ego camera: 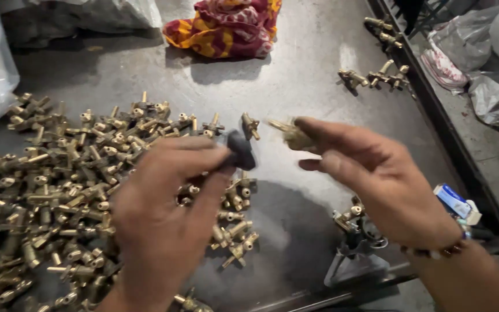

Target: Assemble small components onto brass valves and sort them into plastic bags.

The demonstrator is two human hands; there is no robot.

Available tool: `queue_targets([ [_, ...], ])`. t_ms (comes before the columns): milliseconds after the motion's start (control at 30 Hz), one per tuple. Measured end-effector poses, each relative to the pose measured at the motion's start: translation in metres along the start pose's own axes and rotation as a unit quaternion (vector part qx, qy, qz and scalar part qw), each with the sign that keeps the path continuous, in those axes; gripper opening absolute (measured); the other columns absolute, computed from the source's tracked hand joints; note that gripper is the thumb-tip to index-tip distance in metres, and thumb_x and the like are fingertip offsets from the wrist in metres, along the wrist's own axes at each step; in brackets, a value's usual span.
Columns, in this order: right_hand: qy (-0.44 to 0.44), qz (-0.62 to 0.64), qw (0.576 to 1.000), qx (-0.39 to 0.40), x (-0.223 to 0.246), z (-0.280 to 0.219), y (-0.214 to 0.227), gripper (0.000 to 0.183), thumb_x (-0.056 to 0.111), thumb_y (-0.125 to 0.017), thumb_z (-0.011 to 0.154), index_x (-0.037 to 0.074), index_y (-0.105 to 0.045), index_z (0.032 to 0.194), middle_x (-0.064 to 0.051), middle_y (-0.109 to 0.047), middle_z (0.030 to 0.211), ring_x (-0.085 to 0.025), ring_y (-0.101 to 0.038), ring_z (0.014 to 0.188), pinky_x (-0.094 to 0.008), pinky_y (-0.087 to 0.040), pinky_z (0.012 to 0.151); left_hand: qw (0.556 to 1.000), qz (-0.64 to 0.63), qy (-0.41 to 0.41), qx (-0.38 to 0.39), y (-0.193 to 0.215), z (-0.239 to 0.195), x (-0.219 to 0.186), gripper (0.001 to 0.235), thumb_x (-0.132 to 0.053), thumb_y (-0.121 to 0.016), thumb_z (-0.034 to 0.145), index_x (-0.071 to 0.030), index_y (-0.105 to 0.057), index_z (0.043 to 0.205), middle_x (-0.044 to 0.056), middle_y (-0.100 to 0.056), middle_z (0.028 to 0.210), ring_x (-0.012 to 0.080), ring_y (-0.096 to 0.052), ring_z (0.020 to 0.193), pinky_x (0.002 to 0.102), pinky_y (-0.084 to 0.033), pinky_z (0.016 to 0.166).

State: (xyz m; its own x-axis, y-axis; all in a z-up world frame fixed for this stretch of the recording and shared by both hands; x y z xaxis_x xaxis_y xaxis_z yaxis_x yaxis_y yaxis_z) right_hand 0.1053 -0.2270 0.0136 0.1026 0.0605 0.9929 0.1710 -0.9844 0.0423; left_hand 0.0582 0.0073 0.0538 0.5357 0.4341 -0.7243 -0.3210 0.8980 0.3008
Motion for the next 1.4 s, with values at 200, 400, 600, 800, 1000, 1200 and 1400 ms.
queue_targets([
  [200,0.199,-0.041,0.956,0.214,0.039,-0.014,-0.011,0.056,0.019,-0.072,0.1,0.004,-0.048,0.149,-0.011,-0.047,0.16,-0.022,-0.047,0.149,-0.042,-0.044,0.124,0.999,0.031,0.009,-0.007,0.007,-0.01,0.011,0.021,-0.003,-0.082,0.095,-0.005,-0.07,0.111,0.01,-0.072,0.112,0.0173,-0.074,0.099,0.026,-0.061,0.085],
  [400,-0.016,-0.439,0.876,0.2,-0.031,-0.019,0.056,0.04,0.021,-0.083,0.079,0.024,-0.08,0.119,0.001,-0.067,0.115,-0.018,-0.064,0.106,-0.035,-0.057,0.084,0.998,0.011,0.023,0.057,-0.009,-0.006,0.002,0.019,-0.004,-0.079,0.092,-0.005,-0.069,0.108,0.009,-0.072,0.103,0.0177,-0.074,0.091,0.027,-0.061,0.075],
  [600,0.032,-0.613,0.767,0.185,-0.028,-0.013,0.033,0.024,0.035,-0.084,0.074,0.023,-0.078,0.094,0.002,-0.068,0.093,-0.023,-0.065,0.093,-0.038,-0.052,0.08,0.992,0.003,0.005,0.13,-0.029,-0.012,-0.001,0.023,-0.004,-0.075,0.091,-0.008,-0.072,0.113,0.008,-0.07,0.096,0.0169,-0.071,0.073,0.029,-0.057,0.063],
  [800,0.02,-0.347,0.932,0.098,-0.04,-0.005,0.026,0.019,0.016,-0.076,0.085,0.005,-0.067,0.098,-0.007,-0.068,0.076,-0.018,-0.065,0.068,-0.032,-0.056,0.06,0.988,-0.041,0.04,0.145,-0.032,-0.014,0.008,0.02,-0.006,-0.076,0.092,-0.006,-0.069,0.111,0.006,-0.071,0.094,0.0168,-0.072,0.074,0.027,-0.057,0.062],
  [1000,0.017,0.09,0.99,0.107,-0.047,0.003,-0.002,0.02,0.009,-0.066,0.102,0.001,-0.063,0.12,-0.014,-0.074,0.095,-0.018,-0.073,0.08,-0.029,-0.058,0.069,0.989,-0.068,0.072,0.112,-0.028,-0.013,0.01,0.017,-0.005,-0.075,0.091,-0.005,-0.069,0.107,0.007,-0.07,0.091,0.0176,-0.071,0.073,0.028,-0.056,0.062],
  [1200,0.028,0.06,0.995,0.079,-0.044,0.011,-0.003,0.023,0.009,-0.064,0.099,-0.006,-0.066,0.117,-0.015,-0.077,0.101,-0.019,-0.076,0.087,-0.033,-0.063,0.075,0.992,-0.03,0.077,0.093,-0.021,-0.011,0.017,0.016,-0.006,-0.077,0.091,-0.006,-0.068,0.104,0.007,-0.07,0.092,0.0191,-0.073,0.077,0.03,-0.057,0.065],
  [1400,0.004,0.095,0.986,0.137,-0.051,0.005,-0.01,0.024,0.006,-0.067,0.096,-0.007,-0.064,0.116,-0.015,-0.076,0.104,-0.019,-0.075,0.091,-0.034,-0.063,0.08,0.992,-0.037,0.077,0.096,-0.023,-0.008,0.016,0.019,-0.005,-0.078,0.087,-0.007,-0.07,0.104,0.008,-0.072,0.093,0.0194,-0.075,0.078,0.029,-0.059,0.065],
])
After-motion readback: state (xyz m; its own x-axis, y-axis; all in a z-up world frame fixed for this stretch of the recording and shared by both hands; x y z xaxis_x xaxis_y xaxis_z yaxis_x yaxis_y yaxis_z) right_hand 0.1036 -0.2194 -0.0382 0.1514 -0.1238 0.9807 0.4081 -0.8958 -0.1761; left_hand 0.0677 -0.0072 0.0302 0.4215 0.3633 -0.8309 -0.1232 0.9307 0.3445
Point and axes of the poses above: each hand's wrist, its own z-axis towards the middle knuckle, its own y-axis out of the back of the hand, x = y × z, the point moved 7 cm from there along z, towards the middle knuckle
